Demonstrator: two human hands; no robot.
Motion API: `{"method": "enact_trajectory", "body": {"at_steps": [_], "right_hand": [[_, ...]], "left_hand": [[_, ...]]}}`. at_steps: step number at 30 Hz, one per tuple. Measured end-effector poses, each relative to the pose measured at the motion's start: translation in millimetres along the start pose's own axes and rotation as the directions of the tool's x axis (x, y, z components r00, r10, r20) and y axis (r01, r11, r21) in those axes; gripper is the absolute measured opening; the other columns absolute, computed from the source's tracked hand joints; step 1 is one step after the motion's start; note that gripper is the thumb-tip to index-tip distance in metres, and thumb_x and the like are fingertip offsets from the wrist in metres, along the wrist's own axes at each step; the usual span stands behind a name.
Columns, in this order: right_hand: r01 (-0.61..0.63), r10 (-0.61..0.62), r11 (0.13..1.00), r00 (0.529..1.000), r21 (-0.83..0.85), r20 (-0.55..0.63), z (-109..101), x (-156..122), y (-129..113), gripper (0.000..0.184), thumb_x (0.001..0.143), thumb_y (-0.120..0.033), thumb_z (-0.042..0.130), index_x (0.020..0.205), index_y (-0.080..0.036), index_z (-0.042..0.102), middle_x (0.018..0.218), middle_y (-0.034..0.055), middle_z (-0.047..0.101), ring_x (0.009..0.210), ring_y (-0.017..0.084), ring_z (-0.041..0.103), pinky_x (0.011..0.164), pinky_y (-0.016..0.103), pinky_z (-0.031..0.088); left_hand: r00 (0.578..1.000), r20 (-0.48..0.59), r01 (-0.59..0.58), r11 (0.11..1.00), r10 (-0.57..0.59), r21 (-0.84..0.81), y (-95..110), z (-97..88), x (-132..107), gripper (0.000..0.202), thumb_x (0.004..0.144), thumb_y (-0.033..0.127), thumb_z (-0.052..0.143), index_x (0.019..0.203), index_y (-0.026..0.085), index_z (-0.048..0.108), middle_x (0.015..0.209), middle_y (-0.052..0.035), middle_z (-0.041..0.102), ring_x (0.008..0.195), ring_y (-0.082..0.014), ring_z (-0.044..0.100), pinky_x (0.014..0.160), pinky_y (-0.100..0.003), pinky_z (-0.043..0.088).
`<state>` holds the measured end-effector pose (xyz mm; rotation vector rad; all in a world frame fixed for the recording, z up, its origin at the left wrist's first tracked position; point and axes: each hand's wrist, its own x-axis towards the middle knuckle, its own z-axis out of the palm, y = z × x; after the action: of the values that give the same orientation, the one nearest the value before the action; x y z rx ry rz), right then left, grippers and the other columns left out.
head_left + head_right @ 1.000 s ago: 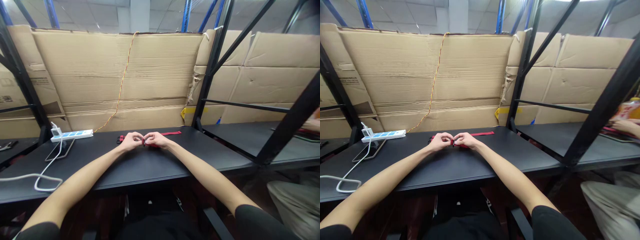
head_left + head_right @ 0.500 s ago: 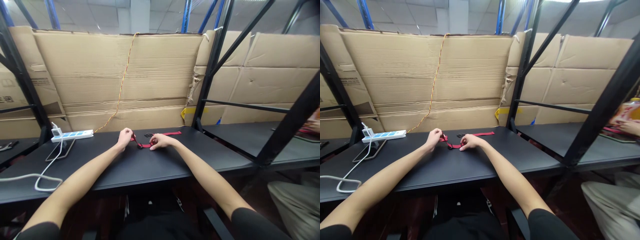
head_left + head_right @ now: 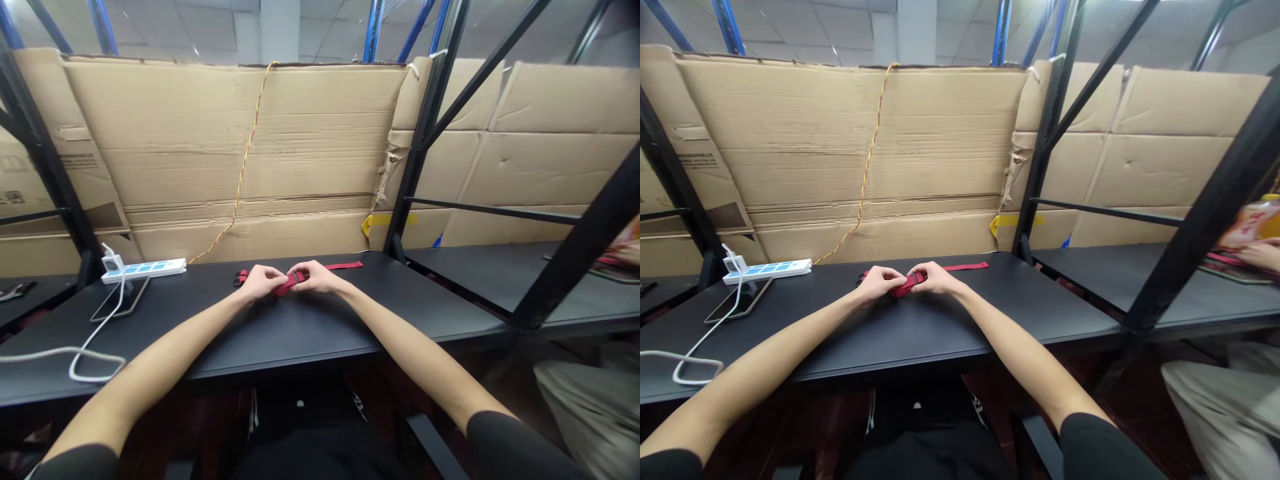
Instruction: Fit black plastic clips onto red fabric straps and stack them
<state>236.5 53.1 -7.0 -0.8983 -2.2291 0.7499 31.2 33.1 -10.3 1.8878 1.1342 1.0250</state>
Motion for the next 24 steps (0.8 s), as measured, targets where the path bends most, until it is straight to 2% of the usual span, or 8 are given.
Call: {"method": "enact_trajectory", "body": {"at_steps": [4,10,15,19,24], "right_hand": [[0.042,-0.043,0.998,0.999,-0.040,-0.030,3,3,2,0.039,0.061,-0.027,0.073,0.098,-0.015,0.069,0.079,0.0005,0.063,0.070,0.013,0.053,0.063,0.024,0.040],[0.092,-0.108,0.981,0.991,-0.171,-0.085,11,0,-3,0.031,0.063,-0.027,0.072,0.091,-0.014,0.070,0.075,0.0008,0.064,0.066,0.012,0.053,0.061,0.023,0.039],[0.118,-0.139,0.979,0.982,-0.164,-0.125,15,-3,-4,0.031,0.062,-0.028,0.072,0.091,-0.015,0.069,0.080,0.0019,0.064,0.070,0.013,0.055,0.063,0.024,0.041],[0.126,-0.147,0.975,0.984,-0.182,-0.104,16,-4,-4,0.028,0.062,-0.024,0.071,0.089,-0.015,0.068,0.076,0.0008,0.059,0.066,0.012,0.052,0.062,0.024,0.040],[0.094,-0.102,0.990,0.991,-0.101,-0.085,17,-3,-5,0.028,0.065,-0.025,0.070,0.092,-0.015,0.068,0.079,0.0019,0.063,0.069,0.013,0.054,0.064,0.025,0.043]], "left_hand": [[1.000,-0.021,0.017,0.998,-0.015,0.057,1,1.4,-1,0.026,0.069,0.035,0.066,0.077,0.013,0.075,0.068,-0.0053,0.070,0.056,-0.0128,0.058,0.049,-0.021,0.042],[0.997,-0.069,0.027,0.992,-0.019,0.119,2,2.9,-2,0.024,0.068,0.032,0.064,0.074,0.012,0.075,0.064,-0.0042,0.069,0.055,-0.0118,0.056,0.049,-0.020,0.040],[1.000,-0.021,0.020,0.994,-0.018,0.108,3,3.5,-3,0.023,0.068,0.032,0.062,0.071,0.012,0.073,0.061,-0.0028,0.066,0.052,-0.0105,0.052,0.048,-0.020,0.038],[0.999,0.040,0.004,0.997,-0.007,0.080,5,4.5,-5,0.021,0.068,0.033,0.063,0.066,0.013,0.071,0.055,-0.0002,0.061,0.048,-0.0098,0.049,0.045,-0.020,0.035],[0.999,0.039,-0.040,0.998,0.038,0.050,1,4.5,-3,0.023,0.069,0.036,0.065,0.070,0.014,0.070,0.061,-0.0022,0.066,0.054,-0.0123,0.055,0.049,-0.021,0.040]]}}
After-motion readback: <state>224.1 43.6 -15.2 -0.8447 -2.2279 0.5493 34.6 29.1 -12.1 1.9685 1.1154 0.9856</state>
